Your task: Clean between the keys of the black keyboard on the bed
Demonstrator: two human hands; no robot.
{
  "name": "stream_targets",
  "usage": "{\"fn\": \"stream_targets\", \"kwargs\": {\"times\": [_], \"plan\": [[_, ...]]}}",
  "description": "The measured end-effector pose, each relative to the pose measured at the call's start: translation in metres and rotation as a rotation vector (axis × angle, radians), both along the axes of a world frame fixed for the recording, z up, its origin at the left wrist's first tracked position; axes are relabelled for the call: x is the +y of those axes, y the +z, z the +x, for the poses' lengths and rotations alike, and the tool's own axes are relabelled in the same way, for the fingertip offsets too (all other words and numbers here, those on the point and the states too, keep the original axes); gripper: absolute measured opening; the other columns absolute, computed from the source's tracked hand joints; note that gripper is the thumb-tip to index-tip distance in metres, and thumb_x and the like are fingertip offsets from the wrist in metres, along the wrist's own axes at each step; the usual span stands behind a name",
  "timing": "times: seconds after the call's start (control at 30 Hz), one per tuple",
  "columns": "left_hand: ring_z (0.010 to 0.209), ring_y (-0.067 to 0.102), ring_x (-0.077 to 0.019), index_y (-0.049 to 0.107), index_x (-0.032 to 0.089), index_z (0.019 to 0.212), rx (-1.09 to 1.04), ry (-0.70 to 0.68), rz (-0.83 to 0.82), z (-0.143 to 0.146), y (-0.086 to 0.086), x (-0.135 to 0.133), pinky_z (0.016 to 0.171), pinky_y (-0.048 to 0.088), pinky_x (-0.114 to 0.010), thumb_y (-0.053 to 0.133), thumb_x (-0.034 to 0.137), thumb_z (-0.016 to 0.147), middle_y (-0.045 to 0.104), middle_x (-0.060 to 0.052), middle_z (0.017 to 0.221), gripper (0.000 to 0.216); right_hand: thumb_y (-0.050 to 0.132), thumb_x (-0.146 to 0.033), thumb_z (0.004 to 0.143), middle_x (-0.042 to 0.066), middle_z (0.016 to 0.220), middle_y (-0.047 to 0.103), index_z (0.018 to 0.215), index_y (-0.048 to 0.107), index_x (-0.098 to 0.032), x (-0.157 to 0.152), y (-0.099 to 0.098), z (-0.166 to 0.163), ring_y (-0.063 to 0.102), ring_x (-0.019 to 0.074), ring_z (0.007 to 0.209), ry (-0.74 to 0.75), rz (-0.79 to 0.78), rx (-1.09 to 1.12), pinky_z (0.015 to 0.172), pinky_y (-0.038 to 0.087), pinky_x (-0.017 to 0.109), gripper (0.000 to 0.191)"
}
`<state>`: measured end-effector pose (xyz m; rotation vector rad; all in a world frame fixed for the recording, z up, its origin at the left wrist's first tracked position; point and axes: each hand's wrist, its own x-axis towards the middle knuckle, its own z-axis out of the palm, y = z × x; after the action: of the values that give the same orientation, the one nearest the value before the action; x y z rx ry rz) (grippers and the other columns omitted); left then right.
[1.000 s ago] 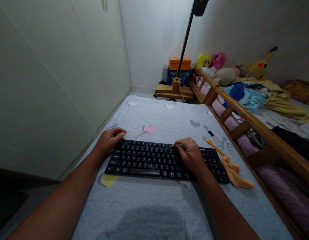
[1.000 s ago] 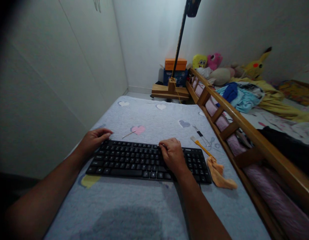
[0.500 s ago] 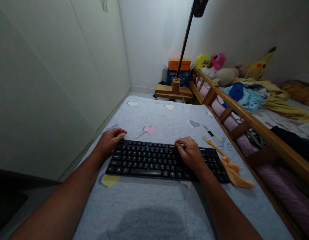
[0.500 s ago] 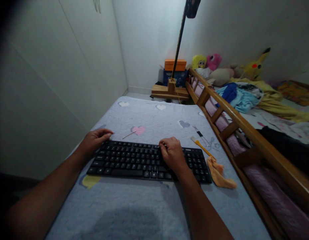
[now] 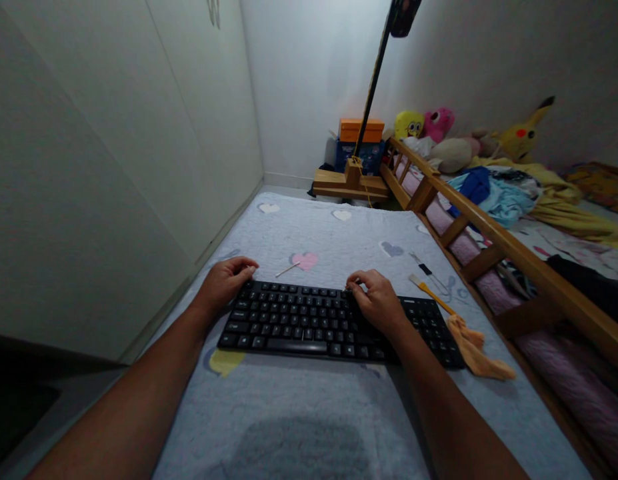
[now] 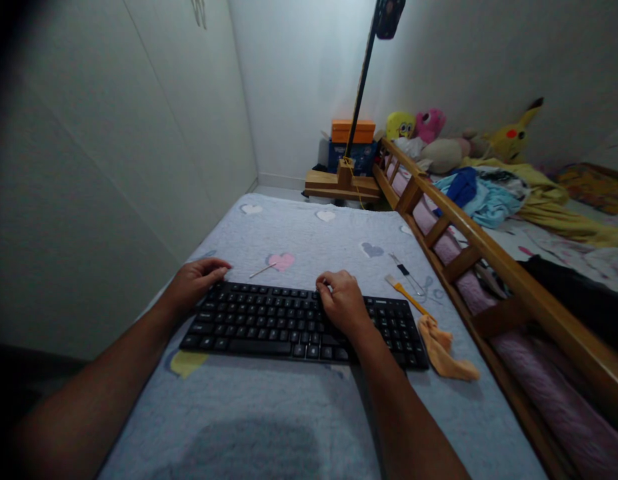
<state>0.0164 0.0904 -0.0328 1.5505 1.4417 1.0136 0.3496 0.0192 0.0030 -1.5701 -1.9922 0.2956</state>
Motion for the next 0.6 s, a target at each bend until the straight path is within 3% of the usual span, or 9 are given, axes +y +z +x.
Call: {"fn": "stream_targets", "kwargs": {"times": [0.6], "plan": [[0.056,0.050,-0.0149,0.071,0.018,0.085,-0.005,0.008,-0.009,0.0034,0.0060,-0.0038,0.054,0.036,-0.027,0.066,0.047,0.069,0.059,0.002,0.063,0.034,0.055,-0.016,0.090,0.006,0.085,0.070,0.083,0.067,-0.022,-0.0070,-0.0038,-0.0042,0.060,0.0219,0.087,0.051,0.030,0.046,0.084,0.042,0.036,0.014]]}}
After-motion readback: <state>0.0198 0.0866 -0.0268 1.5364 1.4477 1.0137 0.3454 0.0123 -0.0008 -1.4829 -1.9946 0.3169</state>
